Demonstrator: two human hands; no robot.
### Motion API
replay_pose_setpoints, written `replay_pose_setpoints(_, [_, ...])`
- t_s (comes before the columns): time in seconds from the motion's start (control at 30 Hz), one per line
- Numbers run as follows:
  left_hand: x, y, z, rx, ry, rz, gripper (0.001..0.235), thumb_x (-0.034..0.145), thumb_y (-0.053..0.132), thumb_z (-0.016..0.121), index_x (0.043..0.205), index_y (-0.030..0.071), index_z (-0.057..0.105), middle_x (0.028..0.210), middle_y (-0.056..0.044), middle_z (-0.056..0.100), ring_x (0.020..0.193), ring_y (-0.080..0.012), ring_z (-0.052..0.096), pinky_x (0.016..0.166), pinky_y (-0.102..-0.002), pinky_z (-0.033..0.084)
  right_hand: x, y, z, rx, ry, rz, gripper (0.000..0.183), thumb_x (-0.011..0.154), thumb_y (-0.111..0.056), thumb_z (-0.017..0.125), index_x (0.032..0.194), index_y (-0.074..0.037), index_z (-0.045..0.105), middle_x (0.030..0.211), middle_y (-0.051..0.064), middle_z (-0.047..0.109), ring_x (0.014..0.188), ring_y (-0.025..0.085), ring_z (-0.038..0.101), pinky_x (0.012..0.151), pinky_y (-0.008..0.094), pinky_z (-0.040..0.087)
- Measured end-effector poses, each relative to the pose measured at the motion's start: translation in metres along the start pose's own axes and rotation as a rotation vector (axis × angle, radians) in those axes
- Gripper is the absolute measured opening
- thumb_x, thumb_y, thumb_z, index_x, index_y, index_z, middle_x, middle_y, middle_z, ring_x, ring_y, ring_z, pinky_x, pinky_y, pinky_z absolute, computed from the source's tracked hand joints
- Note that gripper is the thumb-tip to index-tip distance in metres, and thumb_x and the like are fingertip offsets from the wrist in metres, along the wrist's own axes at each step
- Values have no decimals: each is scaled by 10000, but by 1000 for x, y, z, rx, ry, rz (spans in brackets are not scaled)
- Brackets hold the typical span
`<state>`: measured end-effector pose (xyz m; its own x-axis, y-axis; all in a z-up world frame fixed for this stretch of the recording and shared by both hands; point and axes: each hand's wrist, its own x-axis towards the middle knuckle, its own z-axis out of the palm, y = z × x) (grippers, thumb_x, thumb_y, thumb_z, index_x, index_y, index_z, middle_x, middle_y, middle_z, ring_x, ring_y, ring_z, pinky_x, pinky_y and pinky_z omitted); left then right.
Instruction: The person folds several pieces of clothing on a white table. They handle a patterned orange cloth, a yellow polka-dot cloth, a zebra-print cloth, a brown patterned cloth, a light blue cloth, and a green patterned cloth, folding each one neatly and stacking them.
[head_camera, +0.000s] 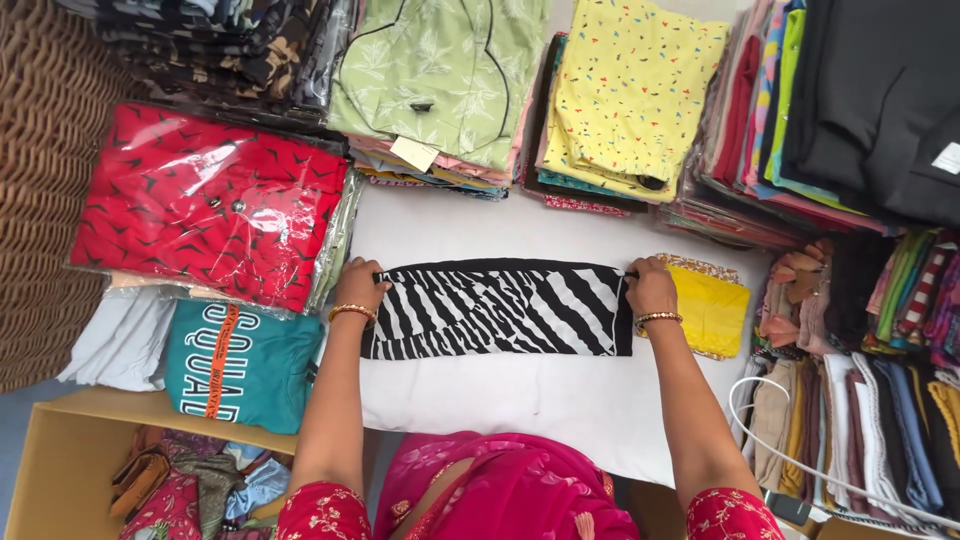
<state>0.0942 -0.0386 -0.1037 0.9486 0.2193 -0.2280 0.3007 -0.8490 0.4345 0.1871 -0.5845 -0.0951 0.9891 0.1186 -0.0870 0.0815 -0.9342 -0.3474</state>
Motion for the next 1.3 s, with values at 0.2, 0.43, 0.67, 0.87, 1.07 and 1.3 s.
replay_pose_setpoints(0.2, [3,-11,8,-256,-11,-39,262,780,167,845,988,74,716,1014,-147,734,944,-347,692,824,-433,539,-2,-7,0,66,33,60,338,761,-79,780,1095,-99,729,1091,189,669,983,416,649,855,486,533])
replay_pose_setpoints(0.43, [-4,0,-16,-314,28,-104,236,819,174,835,993,59,725,947,-163,746,873,-321,720,791,-393,547,5,4,8,58,-38,114,188,816,-102,782,1001,-101,748,1051,161,699,981,382,671,879,466,541])
replay_pose_setpoints(0.67, [-20,15,-56,-277,19,-51,209,837,164,811,989,58,714,954,-136,747,872,-295,719,790,-388,544,-3,-7,0,25,-8,58,236,801,-65,767,1032,-83,723,1050,173,686,985,391,660,845,472,542])
replay_pose_setpoints(0.87, [-24,6,-57,-285,13,7,200,839,143,807,979,45,704,953,-132,735,860,-289,701,779,-388,537,-3,-6,-1,51,-50,36,321,795,-49,726,1111,-105,721,1057,171,708,969,387,674,864,470,544])
replay_pose_setpoints(1.07, [-21,5,-66,-360,19,4,190,843,116,803,982,30,704,930,-138,735,847,-259,708,777,-361,538,3,4,-1,80,-2,83,198,769,-108,749,964,-111,784,1012,166,714,923,367,686,867,440,556])
replay_pose_setpoints(1.3, [-2,36,-110,-492,163,127,127,850,41,770,961,19,713,883,-110,706,784,-247,665,749,-350,529,25,11,-64,323,310,34,186,777,-37,792,944,-116,807,824,109,683,728,222,683,690,350,541])
